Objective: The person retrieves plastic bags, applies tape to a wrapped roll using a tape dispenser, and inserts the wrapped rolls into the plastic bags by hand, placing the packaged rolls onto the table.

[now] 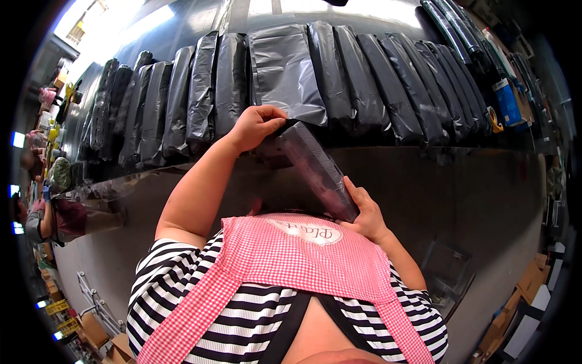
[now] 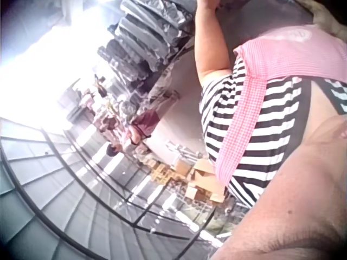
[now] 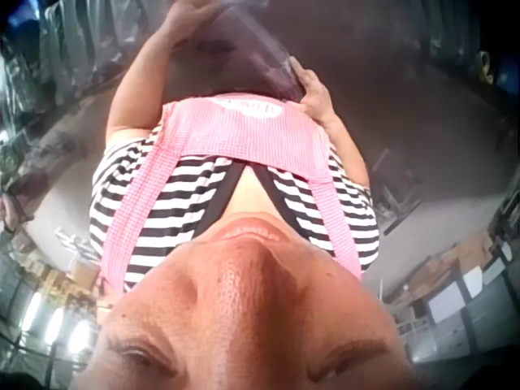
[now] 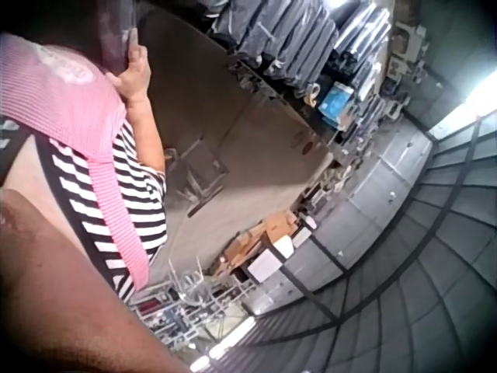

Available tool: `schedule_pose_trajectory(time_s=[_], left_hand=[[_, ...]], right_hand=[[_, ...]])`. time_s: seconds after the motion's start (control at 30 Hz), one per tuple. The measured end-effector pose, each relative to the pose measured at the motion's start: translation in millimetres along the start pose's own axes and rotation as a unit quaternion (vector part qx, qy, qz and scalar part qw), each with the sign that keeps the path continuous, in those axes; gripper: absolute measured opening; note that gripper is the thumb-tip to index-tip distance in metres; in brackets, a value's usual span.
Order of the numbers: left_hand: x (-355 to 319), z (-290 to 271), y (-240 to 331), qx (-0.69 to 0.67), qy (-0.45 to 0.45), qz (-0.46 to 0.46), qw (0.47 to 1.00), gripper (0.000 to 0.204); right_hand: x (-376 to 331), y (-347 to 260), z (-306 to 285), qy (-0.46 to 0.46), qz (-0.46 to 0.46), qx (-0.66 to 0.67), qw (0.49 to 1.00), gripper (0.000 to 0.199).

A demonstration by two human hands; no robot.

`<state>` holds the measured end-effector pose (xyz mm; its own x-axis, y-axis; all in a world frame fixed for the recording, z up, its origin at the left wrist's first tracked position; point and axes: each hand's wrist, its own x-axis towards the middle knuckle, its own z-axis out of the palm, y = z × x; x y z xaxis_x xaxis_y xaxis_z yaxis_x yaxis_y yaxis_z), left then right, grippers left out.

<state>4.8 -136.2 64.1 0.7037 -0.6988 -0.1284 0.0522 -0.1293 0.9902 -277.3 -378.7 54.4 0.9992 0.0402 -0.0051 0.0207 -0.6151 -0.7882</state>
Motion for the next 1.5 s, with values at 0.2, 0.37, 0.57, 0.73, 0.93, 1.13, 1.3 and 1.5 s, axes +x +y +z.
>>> schedule_pose_trajectory(time_s=[0.2, 0.37, 0.57, 0.73, 0.93, 1.13, 1.3, 1.5], left_hand=[[33, -15, 25, 0.131, 0.051, 0.157, 0.978, 0.008], [88, -42, 18, 0.195, 0.208, 0.249, 0.926, 0.012], [93, -55, -27, 0.054, 0.273, 0.231, 0.932, 0.01], [108, -51, -26, 0.087, 0.27, 0.235, 0.93, 0.006], [90, -49, -25, 0.209, 0.392, 0.239, 0.863, 0.006], [52, -41, -20, 0.135, 0.342, 0.185, 0.911, 0.005], [-40, -12, -16, 0.151, 0.095, 0.176, 0.968, 0.015], [-102, 12, -12, 0.065, -0.199, 0.058, 0.976, 0.005]], right_hand=[[53, -4, 0, 0.052, 0.028, 0.074, 0.996, 0.108], [130, -62, 6, 0.014, 0.129, 0.079, 0.988, 0.106], [183, -31, 3, 0.004, 0.212, 0.269, 0.939, 0.071], [305, -9, -7, 0.185, -0.028, -0.243, 0.952, 0.047], [346, 3, -4, 0.132, -0.099, -0.212, 0.963, 0.025], [309, -4, -17, -0.041, -0.167, -0.242, 0.955, 0.021], [191, -9, -7, -0.155, -0.133, -0.057, 0.977, 0.021], [76, 8, 46, -0.289, 0.121, 0.213, 0.926, 0.034]])
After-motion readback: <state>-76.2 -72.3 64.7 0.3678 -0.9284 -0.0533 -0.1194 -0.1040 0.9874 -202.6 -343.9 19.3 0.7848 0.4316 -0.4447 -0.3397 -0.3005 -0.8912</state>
